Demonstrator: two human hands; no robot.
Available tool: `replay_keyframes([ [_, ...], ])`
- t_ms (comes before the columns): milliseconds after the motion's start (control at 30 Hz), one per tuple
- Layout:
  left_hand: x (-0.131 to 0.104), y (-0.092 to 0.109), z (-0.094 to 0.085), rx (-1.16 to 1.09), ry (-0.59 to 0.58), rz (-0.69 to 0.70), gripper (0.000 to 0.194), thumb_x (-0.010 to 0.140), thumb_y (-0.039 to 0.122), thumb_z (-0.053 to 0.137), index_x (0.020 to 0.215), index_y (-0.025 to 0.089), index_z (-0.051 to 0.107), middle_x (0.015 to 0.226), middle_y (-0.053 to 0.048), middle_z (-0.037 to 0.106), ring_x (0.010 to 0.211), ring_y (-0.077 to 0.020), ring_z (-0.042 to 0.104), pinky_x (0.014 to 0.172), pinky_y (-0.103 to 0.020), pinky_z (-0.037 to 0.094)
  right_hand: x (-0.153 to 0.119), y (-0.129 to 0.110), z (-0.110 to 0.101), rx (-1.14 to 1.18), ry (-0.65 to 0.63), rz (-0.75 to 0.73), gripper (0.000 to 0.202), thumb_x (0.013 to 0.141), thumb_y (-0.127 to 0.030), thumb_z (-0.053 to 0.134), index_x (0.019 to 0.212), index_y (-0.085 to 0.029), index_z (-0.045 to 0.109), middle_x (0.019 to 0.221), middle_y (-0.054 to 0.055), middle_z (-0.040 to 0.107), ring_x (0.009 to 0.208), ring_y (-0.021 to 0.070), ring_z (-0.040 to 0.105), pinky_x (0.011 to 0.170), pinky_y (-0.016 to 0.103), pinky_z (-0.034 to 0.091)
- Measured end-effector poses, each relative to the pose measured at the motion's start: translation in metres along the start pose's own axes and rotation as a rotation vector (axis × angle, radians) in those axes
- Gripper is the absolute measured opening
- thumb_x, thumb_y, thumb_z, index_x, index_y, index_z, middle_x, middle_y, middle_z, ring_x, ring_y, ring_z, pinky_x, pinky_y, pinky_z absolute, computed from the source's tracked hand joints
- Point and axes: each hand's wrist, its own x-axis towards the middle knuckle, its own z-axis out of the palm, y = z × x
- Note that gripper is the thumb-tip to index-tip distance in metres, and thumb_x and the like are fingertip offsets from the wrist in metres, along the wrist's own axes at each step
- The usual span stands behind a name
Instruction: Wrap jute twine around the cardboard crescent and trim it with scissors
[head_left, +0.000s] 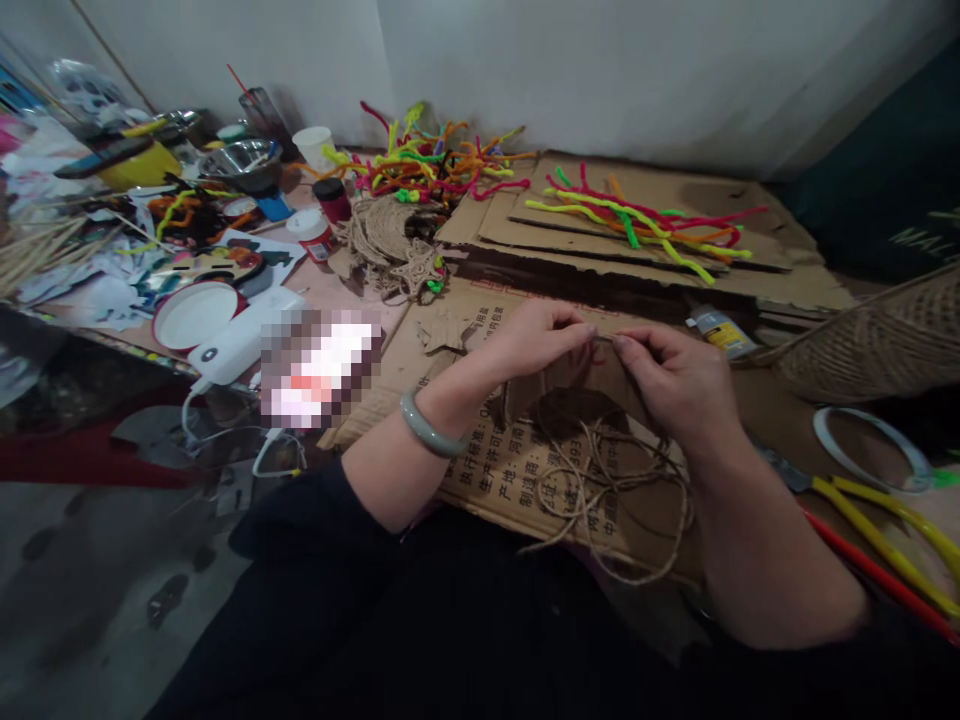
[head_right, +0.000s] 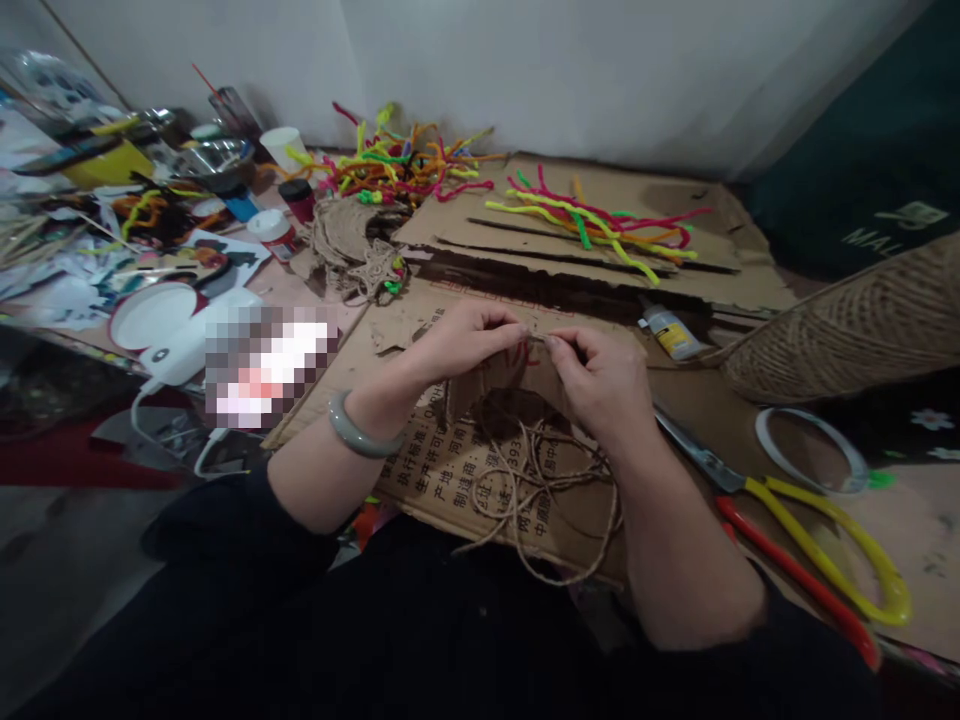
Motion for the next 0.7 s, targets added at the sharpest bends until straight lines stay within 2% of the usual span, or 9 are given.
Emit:
replay_keyframes([
  [100,-0.0003,0.0006,0.0008,-0.009,-0.028,0.007,0.021,0.085,0.023,0.053,0.070,0.014,0.064,0.065,0.000,0.062,0.065,-0.0110,0.055,0.065,-0.025,0.042,-0.0002,0.0002,0.0021,0.010,-0.008,0.010,0.023,0.079,-0.035,0.058,0.082,-0.021,0.076,0.077,0.007,0.076,0.070,0.0231,0.069,0.065,0.035,0.051],
  [267,0.0013,-0.0004,-0.0006,-0.004,-0.020,-0.009,0.023,0.084,0.023,0.052,0.065,0.015,0.061,0.061,0.001,0.059,0.061,-0.0103,0.052,0.060,-0.025,0.039,0.0001,-0.0018,0.0017,0.051,-0.012,0.029,0.030,0.079,-0.039,0.056,0.088,-0.019,0.077,0.084,0.009,0.077,0.077,0.0242,0.070,0.070,0.036,0.053],
  [500,0.0007,-0.0008,0.0020,-0.002,-0.011,-0.005,0.022,0.083,0.024,0.052,0.066,0.015,0.062,0.059,0.001,0.058,0.059,-0.0104,0.052,0.058,-0.024,0.039,-0.0011,-0.0069,0.0016,0.033,-0.001,0.031,0.027,0.078,-0.035,0.055,0.081,-0.019,0.077,0.077,0.007,0.076,0.070,0.0217,0.068,0.065,0.033,0.051],
  [700,0.0019,-0.0063,0.0021,0.054,-0.006,0.023,0.020,0.084,0.024,0.052,0.069,0.015,0.063,0.060,0.001,0.060,0.059,-0.0108,0.053,0.057,-0.024,0.038,0.0005,-0.0037,0.0017,0.084,-0.066,0.059,0.031,0.082,-0.037,0.052,0.085,-0.019,0.077,0.083,0.007,0.077,0.078,0.0233,0.069,0.070,0.035,0.051],
])
